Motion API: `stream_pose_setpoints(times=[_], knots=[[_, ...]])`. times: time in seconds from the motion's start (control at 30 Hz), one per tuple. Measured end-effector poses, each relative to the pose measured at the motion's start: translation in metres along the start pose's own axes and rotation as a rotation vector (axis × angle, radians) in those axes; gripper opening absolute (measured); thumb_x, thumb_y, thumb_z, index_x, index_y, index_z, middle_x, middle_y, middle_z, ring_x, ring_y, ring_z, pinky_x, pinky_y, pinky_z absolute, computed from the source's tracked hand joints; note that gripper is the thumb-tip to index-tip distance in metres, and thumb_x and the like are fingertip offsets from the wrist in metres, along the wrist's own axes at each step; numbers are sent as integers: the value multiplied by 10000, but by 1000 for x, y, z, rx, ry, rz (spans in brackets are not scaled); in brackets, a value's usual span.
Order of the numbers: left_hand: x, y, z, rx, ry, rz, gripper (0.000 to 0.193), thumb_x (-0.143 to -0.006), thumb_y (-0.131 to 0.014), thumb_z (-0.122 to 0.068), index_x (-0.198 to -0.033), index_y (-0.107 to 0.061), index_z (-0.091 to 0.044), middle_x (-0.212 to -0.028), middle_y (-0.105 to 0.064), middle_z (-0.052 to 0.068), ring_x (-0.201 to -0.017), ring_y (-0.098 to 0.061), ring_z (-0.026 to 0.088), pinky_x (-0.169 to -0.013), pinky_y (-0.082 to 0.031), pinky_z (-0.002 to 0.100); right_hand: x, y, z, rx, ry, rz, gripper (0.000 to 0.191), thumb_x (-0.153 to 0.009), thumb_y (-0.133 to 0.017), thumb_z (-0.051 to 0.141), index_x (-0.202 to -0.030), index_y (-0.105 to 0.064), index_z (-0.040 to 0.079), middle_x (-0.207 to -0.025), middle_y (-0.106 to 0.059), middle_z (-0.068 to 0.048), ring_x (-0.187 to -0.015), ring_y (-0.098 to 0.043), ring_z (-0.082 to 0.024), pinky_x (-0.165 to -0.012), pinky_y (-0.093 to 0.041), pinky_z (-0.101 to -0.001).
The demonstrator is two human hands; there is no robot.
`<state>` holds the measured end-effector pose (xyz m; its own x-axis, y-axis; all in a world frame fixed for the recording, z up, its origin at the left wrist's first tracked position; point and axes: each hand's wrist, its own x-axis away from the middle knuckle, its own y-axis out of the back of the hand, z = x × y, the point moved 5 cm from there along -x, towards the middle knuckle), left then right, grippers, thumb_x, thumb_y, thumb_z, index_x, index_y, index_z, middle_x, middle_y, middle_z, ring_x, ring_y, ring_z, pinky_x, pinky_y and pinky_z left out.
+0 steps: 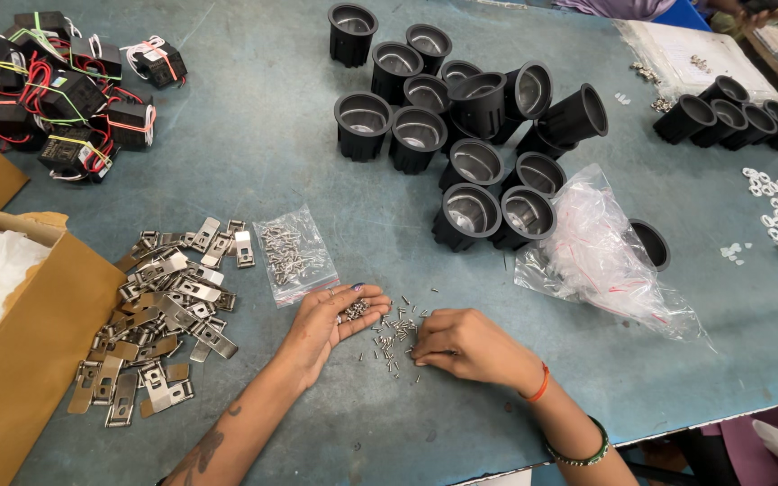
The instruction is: The person sorts small metal screws on a workbench, picking them up and placing them into a clear plastic bag. They handle the screws one at a time, occasionally adjusting the pile and the bag.
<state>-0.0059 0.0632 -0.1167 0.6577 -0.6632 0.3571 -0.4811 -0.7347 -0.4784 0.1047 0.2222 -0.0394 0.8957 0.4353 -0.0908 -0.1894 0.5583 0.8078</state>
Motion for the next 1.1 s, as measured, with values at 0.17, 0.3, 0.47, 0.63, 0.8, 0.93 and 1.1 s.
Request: stream_pose_setpoints(times=[0.17, 0.3, 0.47, 0.63, 0.8, 0.93, 1.1], knots=[[-1, 1, 2, 2, -2, 1, 401, -997, -530, -218, -1136, -679, 127, -1100, -752, 224, -1073, -752, 268, -992, -604, 328, 3, -1, 3, 60, 10, 5, 99, -813, -770, 121, -891, -775, 60, -932, -740, -63, -854, -700, -270, -742, -555, -386], [-2, 0, 5, 67, 0, 30, 377, -989, -546, -194, -1134, -672, 130, -1098, -747, 232, -1068, -750, 288, -986, -603, 336, 7, -5, 10, 149, 32, -5, 114, -823, -743, 110, -916, -754, 45, -949, -729, -87, -864, -694, -295, -751, -556, -401], [0, -6, 10, 68, 26, 95, 391, -985, -554, -203, -1139, -673, 137, -1114, -737, 236, -1069, -749, 285, -981, -608, 337, 8, -10, 13, 196, 19, 1, 138, -833, -736, 116, -940, -748, 29, -921, -711, -100, -822, -681, -300, -719, -550, -411], [7, -15, 19, 15, 92, 189, 426, -985, -563, -239, -1169, -680, 127, -1143, -742, 230, -1073, -745, 275, -977, -609, 333, 7, -3, 16, 159, 82, -72, 141, -822, -751, 104, -943, -734, 34, -932, -713, -89, -827, -678, -283, -731, -556, -394], [11, -26, 33, -16, 144, 299, 458, -994, -568, -274, -1171, -686, 131, -1156, -723, 216, -1092, -736, 261, -989, -613, 327, 10, 7, 31, 128, 227, -277, 203, -820, -774, 65, -1018, -735, 46, -1034, -748, -58, -840, -685, -235, -711, -565, -346], [12, -28, 45, 29, 243, 263, 398, -1010, -575, -261, -1158, -666, 98, -1146, -689, 211, -1072, -716, 268, -971, -629, 371, 6, 5, 33, 174, 228, -338, 228, -821, -798, 69, -1044, -752, 52, -1028, -742, -60, -808, -693, -219, -675, -561, -327], [9, -28, 32, -13, 166, 253, 383, -991, -549, -234, -1147, -687, 87, -1159, -727, 205, -1066, -740, 258, -965, -620, 334, 9, 14, 22, 113, 175, -447, 191, -833, -772, 38, -1021, -748, 64, -1029, -732, -54, -864, -740, -211, -716, -594, -307]])
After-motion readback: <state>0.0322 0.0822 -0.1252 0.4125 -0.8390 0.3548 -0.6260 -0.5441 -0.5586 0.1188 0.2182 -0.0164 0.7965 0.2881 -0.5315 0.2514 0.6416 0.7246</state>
